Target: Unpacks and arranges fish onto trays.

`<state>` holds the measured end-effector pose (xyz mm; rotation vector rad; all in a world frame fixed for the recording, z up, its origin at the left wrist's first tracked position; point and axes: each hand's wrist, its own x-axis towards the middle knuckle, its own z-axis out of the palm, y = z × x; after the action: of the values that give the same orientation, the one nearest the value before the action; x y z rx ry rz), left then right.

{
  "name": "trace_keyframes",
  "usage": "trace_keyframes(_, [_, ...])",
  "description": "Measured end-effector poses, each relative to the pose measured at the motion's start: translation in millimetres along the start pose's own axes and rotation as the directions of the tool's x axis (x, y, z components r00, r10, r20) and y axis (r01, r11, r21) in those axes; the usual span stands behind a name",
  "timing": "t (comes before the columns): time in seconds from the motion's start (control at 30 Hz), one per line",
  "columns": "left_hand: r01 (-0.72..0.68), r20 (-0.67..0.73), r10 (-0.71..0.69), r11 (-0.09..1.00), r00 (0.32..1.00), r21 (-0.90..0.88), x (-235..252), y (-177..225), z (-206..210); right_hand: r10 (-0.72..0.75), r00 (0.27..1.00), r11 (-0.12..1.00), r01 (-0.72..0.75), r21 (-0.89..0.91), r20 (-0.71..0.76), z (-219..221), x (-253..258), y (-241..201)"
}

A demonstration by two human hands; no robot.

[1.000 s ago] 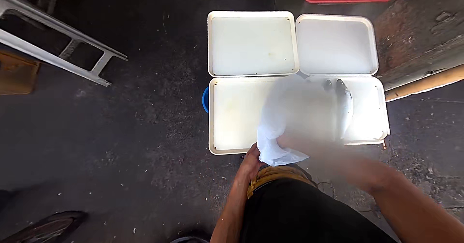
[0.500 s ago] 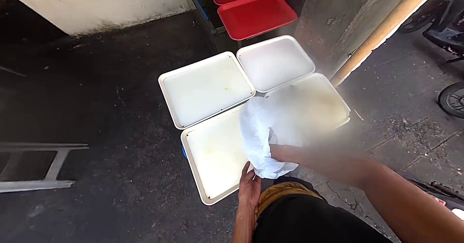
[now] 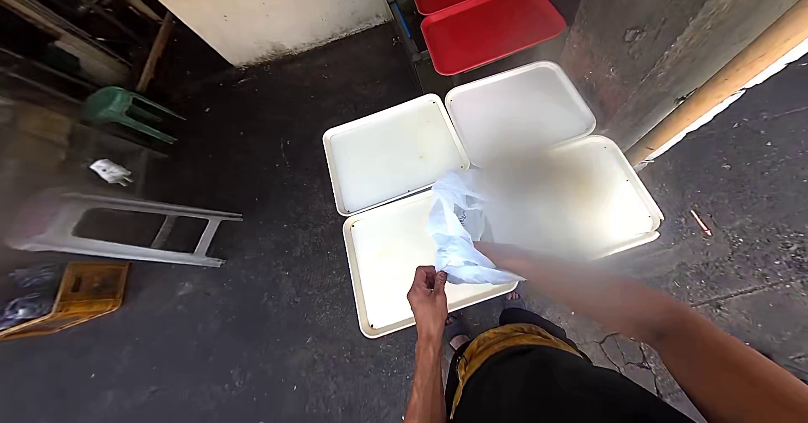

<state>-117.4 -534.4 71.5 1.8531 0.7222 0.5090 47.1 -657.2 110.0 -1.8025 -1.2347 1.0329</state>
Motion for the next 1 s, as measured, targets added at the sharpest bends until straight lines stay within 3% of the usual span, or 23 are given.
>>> trace_keyframes(0.07, [0.002,-0.029,0.002,0.988,1.0,0.153,-6.2,-4.2,-9.1,0.2,0.98,0.975,-0.197,-0.105,0.018,-20.1,-8.9,-22.2])
trace_keyframes(0.13, [0.072,-0.119,-0.043,0.965,0.992,0.252,-22.1,-16.7,-23.5,0.451,0.893,0.891,-0.45,-0.059,0.0,-45.7,-17.0,-45.8])
trace_keyframes(0.2, [0.154,-0.243,-0.095,0.959,0.965,0.238,-34.4,-21.1,-38.6,0.503,0.864,0.864,-0.503,0.017,-0.014,-66.7,-12.8,-36.0])
trace_keyframes(0.23, [0.153,-0.265,-0.098,0.968,0.959,0.197,-36.2,-13.5,-41.6,0.486,0.874,0.874,-0.486,-0.007,0.012,-75.1,-9.6,-32.2])
trace_keyframes(0.3, [0.089,-0.171,-0.069,0.99,0.983,0.109,-31.9,17.4,-35.1,0.41,0.911,0.908,-0.403,-0.112,0.044,-77.4,-7.8,-41.2])
trace_keyframes(0.4, [-0.039,-0.017,0.043,0.982,0.999,0.186,-6.2,56.2,-3.8,0.258,0.964,0.951,-0.243,-0.193,0.058,-59.1,-15.7,-60.6])
trace_keyframes(0.5, [-0.13,-0.071,0.172,0.909,0.983,0.396,6.3,49.6,18.2,0.133,0.99,0.985,-0.127,-0.113,0.047,-38.2,-15.0,-42.1])
trace_keyframes(0.6, [-0.158,-0.099,0.236,0.853,0.967,0.497,-9.5,25.7,15.2,0.14,0.985,0.989,-0.135,-0.057,0.103,-33.3,-1.8,-21.7])
trace_keyframes(0.67, [-0.086,-0.16,0.2,0.843,0.967,0.531,-28.1,6.8,8.5,0.063,0.991,0.998,-0.065,0.017,0.118,-39.3,14.7,-6.9])
trace_keyframes(0.73, [0.065,-0.248,0.086,0.837,0.965,0.543,-46.1,-13.7,4.2,-0.097,0.995,0.98,0.094,0.176,0.011,-43.6,31.9,10.5])
trace_keyframes(0.87, [0.304,-0.285,-0.186,0.837,0.94,0.454,-65.9,-39.4,7.7,-0.128,0.942,0.75,0.296,0.591,-0.309,-64.4,44.9,5.3])
trace_keyframes(0.93, [0.347,-0.287,-0.242,0.844,0.927,0.409,-65.5,-41.9,14.0,-0.133,0.916,0.684,0.36,0.634,-0.378,-72.5,49.3,-14.6])
trace_keyframes(1.0, [0.35,-0.279,-0.253,0.853,0.926,0.387,-59.5,-32.0,19.5,-0.166,0.908,0.693,0.385,0.609,-0.385,-82.6,48.5,-38.7])
